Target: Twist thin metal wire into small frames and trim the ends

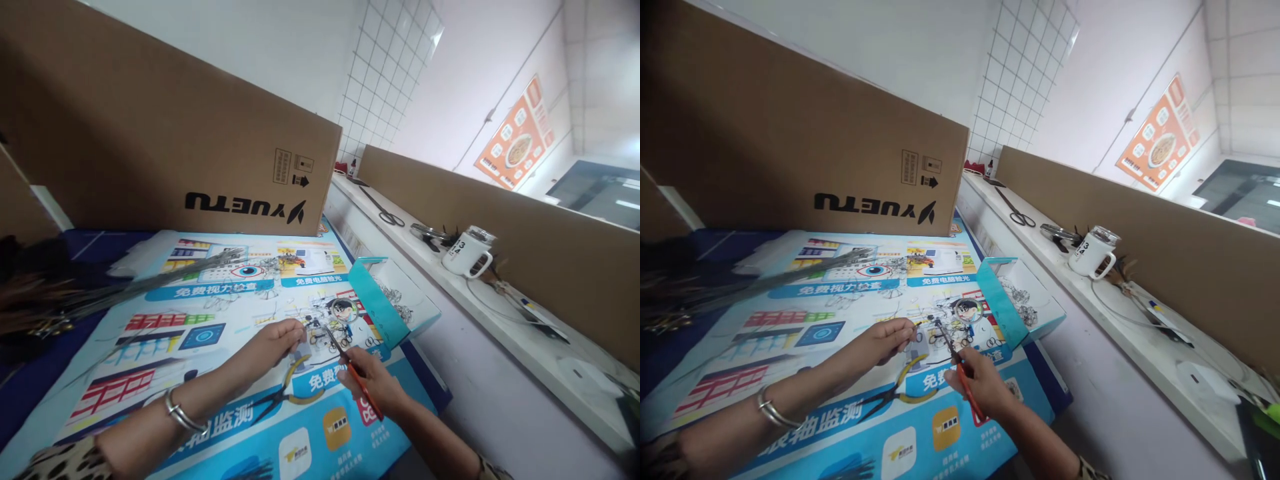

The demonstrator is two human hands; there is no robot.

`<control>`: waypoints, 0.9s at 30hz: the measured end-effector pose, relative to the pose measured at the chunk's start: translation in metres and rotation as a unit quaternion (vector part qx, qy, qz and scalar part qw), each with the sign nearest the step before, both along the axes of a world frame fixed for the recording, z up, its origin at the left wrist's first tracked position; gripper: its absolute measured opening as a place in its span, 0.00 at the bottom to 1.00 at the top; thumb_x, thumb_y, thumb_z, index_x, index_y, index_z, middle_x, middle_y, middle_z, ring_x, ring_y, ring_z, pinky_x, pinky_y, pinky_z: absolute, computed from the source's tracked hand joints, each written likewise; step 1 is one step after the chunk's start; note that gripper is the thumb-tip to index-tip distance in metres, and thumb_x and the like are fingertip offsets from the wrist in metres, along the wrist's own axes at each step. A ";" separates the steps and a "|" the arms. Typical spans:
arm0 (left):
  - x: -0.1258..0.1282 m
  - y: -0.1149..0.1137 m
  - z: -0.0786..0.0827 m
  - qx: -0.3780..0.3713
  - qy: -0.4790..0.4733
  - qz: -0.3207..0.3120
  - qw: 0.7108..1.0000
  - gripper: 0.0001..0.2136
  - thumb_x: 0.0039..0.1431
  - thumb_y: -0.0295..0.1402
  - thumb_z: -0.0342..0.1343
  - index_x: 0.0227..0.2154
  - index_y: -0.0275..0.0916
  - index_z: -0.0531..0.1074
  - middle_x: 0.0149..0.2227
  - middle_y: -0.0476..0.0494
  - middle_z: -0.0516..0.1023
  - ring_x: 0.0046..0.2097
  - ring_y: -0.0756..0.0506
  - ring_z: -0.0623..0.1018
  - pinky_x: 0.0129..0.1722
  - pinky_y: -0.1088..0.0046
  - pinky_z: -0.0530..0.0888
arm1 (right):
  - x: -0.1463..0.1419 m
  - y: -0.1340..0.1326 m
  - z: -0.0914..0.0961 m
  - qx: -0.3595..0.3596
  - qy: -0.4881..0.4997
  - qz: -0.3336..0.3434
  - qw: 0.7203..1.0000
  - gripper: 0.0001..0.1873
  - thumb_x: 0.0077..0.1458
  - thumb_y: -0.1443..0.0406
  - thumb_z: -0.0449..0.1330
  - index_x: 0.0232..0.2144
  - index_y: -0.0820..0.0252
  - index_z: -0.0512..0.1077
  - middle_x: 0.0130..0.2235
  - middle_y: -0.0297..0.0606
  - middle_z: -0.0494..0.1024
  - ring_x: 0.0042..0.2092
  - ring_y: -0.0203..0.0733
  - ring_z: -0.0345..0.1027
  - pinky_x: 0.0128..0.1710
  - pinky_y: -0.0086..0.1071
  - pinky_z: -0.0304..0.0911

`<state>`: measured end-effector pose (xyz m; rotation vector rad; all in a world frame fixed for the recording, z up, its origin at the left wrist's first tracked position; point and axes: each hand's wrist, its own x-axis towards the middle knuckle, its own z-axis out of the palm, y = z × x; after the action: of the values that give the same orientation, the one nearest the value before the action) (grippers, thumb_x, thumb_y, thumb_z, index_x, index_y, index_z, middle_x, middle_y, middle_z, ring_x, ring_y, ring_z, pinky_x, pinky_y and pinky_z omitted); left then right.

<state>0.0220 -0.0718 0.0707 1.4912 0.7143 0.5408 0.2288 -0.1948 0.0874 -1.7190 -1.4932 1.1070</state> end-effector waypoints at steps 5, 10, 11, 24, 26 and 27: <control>0.034 -0.007 0.007 0.014 -0.027 -0.001 1.000 0.15 0.56 0.45 0.45 0.26 0.37 0.66 0.20 0.54 0.60 0.20 0.53 0.56 0.19 0.80 0.53 | -0.005 -0.008 0.011 0.105 -0.146 -0.001 0.984 0.16 0.47 0.57 0.60 0.36 0.58 0.62 0.29 0.30 0.64 0.30 0.35 0.56 0.28 0.27 0.52; 0.066 -0.010 0.010 0.052 -0.033 0.007 0.998 0.14 0.56 0.44 0.45 0.25 0.38 0.65 0.20 0.55 0.61 0.20 0.53 0.57 0.20 0.79 0.55 | 0.011 -0.012 0.012 0.094 -0.190 -0.018 0.977 0.14 0.49 0.56 0.58 0.35 0.57 0.62 0.31 0.32 0.66 0.30 0.37 0.58 0.28 0.27 0.51; 0.072 -0.010 0.010 0.067 -0.032 0.002 0.997 0.14 0.56 0.43 0.46 0.25 0.38 0.65 0.20 0.54 0.62 0.21 0.53 0.60 0.22 0.79 0.57 | 0.015 -0.012 0.011 0.097 -0.187 -0.021 0.977 0.13 0.49 0.57 0.58 0.35 0.57 0.63 0.30 0.32 0.66 0.30 0.37 0.58 0.28 0.27 0.51; 0.122 0.018 0.063 0.228 0.086 -0.041 0.969 0.14 0.55 0.42 0.44 0.21 0.39 0.66 0.21 0.51 0.68 0.26 0.48 0.67 0.27 0.76 0.62 | 0.055 -0.022 -0.020 0.146 -0.077 -0.079 0.983 0.12 0.53 0.57 0.56 0.33 0.58 0.64 0.26 0.29 0.61 0.28 0.33 0.55 0.27 0.25 0.52; 0.132 0.018 0.064 0.227 0.100 -0.064 0.967 0.14 0.54 0.42 0.45 0.20 0.39 0.67 0.21 0.51 0.68 0.25 0.49 0.66 0.25 0.76 0.61 | 0.061 -0.020 -0.022 0.153 -0.060 -0.086 0.983 0.12 0.53 0.56 0.55 0.34 0.58 0.64 0.27 0.29 0.61 0.28 0.33 0.54 0.27 0.25 0.52; 0.137 0.018 0.062 0.228 0.106 -0.073 0.965 0.14 0.54 0.42 0.46 0.20 0.39 0.67 0.20 0.51 0.68 0.25 0.49 0.66 0.25 0.76 0.61 | 0.064 -0.019 -0.023 0.157 -0.053 -0.091 0.982 0.12 0.53 0.56 0.55 0.34 0.58 0.64 0.27 0.29 0.61 0.28 0.33 0.55 0.27 0.25 0.52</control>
<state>0.1586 -0.0542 0.1332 2.0395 0.6641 0.4541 0.2926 -0.2141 0.0640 -1.6724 -1.4509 0.6542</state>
